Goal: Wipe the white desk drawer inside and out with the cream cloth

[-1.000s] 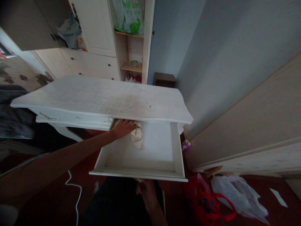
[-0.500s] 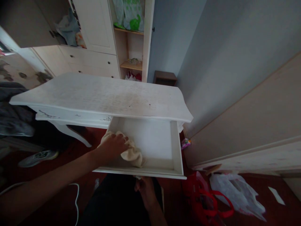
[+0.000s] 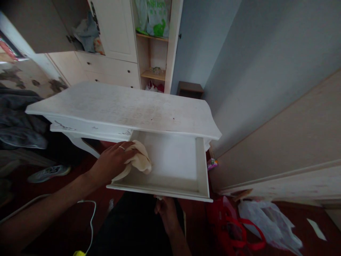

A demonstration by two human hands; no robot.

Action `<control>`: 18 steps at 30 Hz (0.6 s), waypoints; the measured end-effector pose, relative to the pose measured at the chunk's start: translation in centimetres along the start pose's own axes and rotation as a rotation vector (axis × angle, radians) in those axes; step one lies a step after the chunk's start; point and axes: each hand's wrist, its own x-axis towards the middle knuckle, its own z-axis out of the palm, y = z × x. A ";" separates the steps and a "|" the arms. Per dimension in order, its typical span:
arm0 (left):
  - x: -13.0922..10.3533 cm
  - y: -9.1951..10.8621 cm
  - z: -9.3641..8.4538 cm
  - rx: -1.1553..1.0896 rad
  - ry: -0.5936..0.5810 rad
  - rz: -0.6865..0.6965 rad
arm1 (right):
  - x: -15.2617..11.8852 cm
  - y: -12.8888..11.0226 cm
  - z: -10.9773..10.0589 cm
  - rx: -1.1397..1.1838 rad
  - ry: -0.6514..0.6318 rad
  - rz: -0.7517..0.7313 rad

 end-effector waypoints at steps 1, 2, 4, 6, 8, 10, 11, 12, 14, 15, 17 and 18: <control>0.2 -0.2 0.0 -0.016 0.010 -0.023 | 0.0 0.0 0.0 -0.009 0.004 -0.003; 0.5 -0.3 0.0 -0.034 0.021 -0.043 | -0.1 0.0 0.1 -0.018 0.007 -0.003; 0.9 -0.5 -0.2 -0.062 0.048 -0.068 | -0.1 0.0 0.1 -0.035 0.015 0.001; 1.4 -0.5 -0.5 -0.066 0.068 -0.075 | 0.0 -0.1 0.0 -0.047 0.014 0.008; 1.9 -0.2 -0.7 -0.057 0.065 -0.061 | 0.1 -0.2 -0.3 -0.057 0.007 0.013; 2.5 0.2 -0.7 -0.053 0.046 -0.029 | 0.2 -0.3 -0.5 -0.073 -0.004 0.015; 2.8 0.5 -0.6 -0.053 0.042 -0.010 | 0.2 -0.4 -0.7 -0.077 -0.006 0.009; 3.2 0.8 -0.4 -0.049 0.042 0.009 | 0.2 -0.4 -0.8 -0.079 -0.005 0.000; 4.0 1.2 0.1 -0.031 0.058 0.045 | 0.1 -0.3 -1.1 -0.072 -0.001 -0.019; 4.5 1.4 0.5 -0.016 0.069 0.061 | 0.1 -0.2 -1.2 -0.067 0.005 -0.029; 5.5 1.5 1.5 0.017 0.084 0.097 | -0.1 -0.1 -1.3 -0.068 0.016 -0.043; 6.0 1.5 2.1 0.032 0.083 0.116 | -0.2 0.0 -1.4 -0.077 0.021 -0.046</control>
